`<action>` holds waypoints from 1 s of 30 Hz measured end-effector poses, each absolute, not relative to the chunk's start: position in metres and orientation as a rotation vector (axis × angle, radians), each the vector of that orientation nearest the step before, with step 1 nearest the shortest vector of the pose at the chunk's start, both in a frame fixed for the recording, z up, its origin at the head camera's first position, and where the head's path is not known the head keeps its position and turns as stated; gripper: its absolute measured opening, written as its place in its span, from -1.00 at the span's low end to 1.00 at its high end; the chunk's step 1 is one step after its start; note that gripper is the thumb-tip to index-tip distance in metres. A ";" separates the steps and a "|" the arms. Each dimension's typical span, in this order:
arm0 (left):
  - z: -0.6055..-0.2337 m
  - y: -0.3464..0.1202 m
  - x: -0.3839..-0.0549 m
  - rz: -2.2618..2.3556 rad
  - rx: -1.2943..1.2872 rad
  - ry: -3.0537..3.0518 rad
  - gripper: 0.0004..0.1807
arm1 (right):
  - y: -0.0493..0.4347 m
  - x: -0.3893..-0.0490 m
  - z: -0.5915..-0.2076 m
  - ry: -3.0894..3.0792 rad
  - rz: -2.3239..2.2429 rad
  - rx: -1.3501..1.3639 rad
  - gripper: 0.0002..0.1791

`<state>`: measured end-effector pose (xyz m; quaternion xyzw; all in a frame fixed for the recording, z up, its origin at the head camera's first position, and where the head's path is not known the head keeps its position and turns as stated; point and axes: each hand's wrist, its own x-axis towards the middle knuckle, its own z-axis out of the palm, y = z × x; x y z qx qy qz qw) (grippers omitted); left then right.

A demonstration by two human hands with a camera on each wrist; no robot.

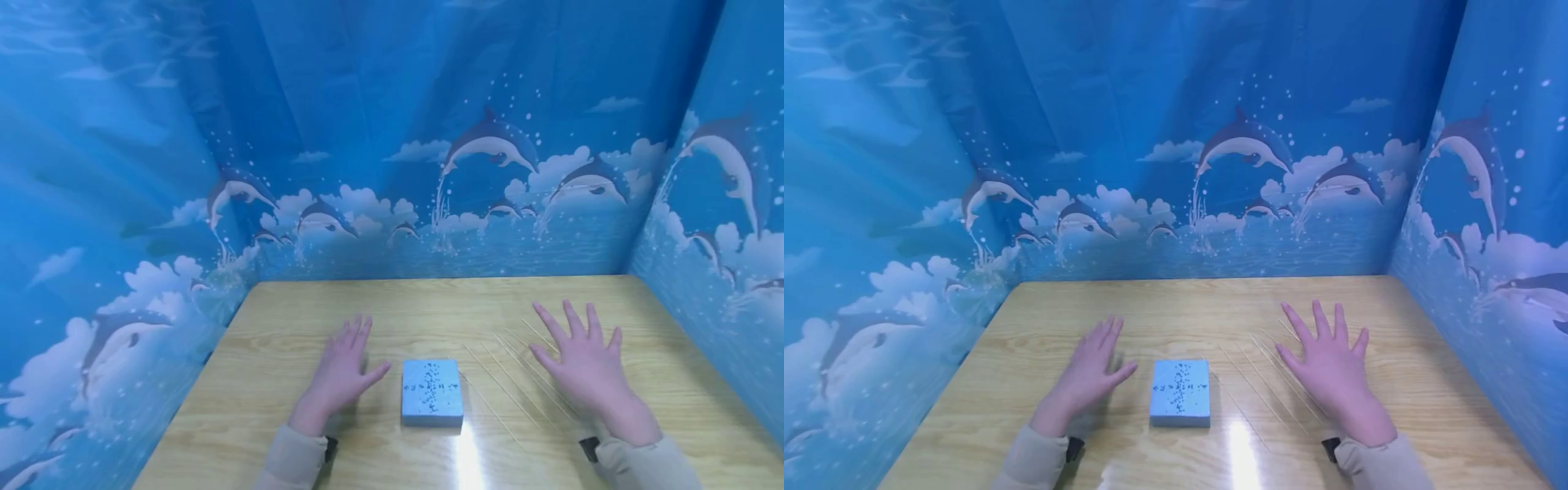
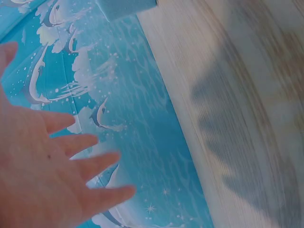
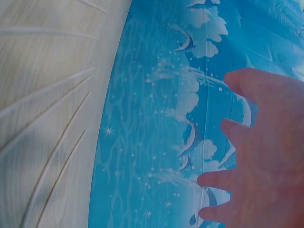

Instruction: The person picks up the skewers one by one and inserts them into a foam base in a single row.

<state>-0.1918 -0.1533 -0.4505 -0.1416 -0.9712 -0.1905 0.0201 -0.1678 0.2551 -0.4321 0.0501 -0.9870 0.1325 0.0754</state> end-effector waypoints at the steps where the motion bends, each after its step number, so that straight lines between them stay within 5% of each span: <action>1: -0.451 -0.153 -0.191 -0.664 -0.460 -3.020 0.04 | 0.257 -0.168 -0.432 -2.965 0.417 0.145 -0.17; 12: -0.455 -0.141 -0.191 -1.244 -0.661 -3.072 0.21 | 0.276 -0.181 -0.423 -3.008 0.513 0.208 -0.12; 30: -0.470 -0.132 -0.197 -1.145 -0.914 -3.156 0.39 | 0.296 -0.198 -0.410 -3.051 1.157 0.194 -0.14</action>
